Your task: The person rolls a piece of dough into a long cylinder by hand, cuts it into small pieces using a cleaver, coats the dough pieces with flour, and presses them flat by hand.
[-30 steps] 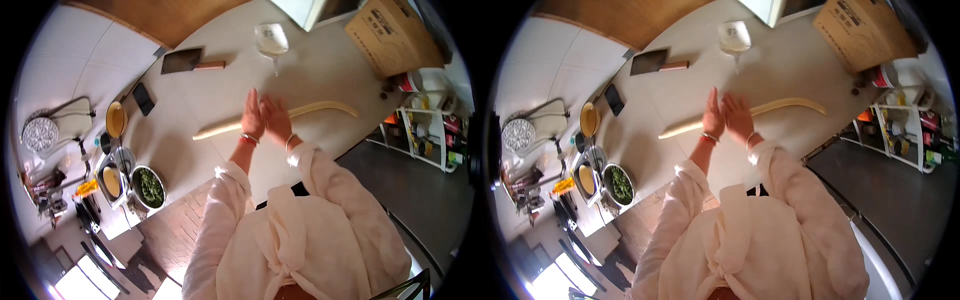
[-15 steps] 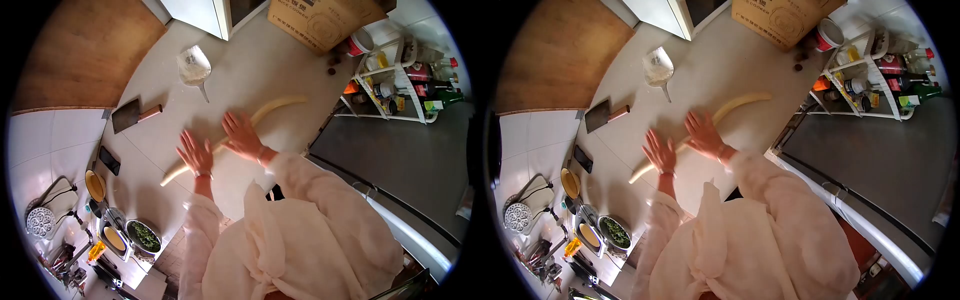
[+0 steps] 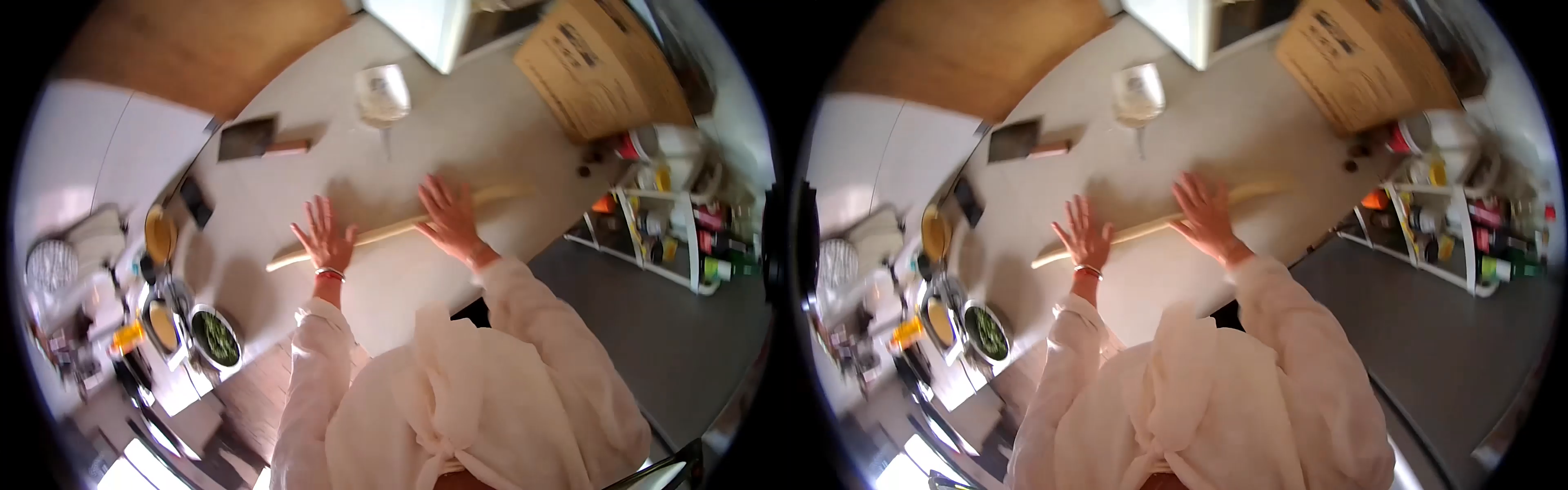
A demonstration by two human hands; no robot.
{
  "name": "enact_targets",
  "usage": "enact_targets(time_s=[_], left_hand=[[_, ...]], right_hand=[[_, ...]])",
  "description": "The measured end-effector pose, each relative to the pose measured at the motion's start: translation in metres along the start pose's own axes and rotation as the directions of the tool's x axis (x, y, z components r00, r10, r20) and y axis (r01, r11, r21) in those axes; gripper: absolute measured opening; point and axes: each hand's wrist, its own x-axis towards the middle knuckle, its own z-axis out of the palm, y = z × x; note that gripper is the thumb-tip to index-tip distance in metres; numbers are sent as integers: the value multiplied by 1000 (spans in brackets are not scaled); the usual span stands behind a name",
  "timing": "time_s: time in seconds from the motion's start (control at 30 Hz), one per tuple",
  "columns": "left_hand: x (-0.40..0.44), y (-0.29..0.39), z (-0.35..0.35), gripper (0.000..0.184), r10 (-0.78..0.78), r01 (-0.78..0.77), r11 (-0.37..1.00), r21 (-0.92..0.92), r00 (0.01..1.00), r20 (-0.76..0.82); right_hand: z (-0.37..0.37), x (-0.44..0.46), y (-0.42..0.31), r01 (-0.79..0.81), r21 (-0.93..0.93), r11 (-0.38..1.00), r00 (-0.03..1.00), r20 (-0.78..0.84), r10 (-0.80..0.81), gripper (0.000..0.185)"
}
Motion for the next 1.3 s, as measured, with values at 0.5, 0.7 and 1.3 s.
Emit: enact_targets(time_s=[0.5,0.7,1.3], left_hand=[[-49,-18,-3,84,-322,311,913,-266,947,1],[-60,-36,18,85,-378,357,894,-272,925,-31],[-47,98,-3,59,131,-147,869,-472,989,-68]], right_hand=[[-16,-38,50,83,-261,962,997,21,-80,70],[-22,-37,56,-17,-308,951,998,47,33,68],[16,-18,-20,355,17,935,930,-102,-352,52]])
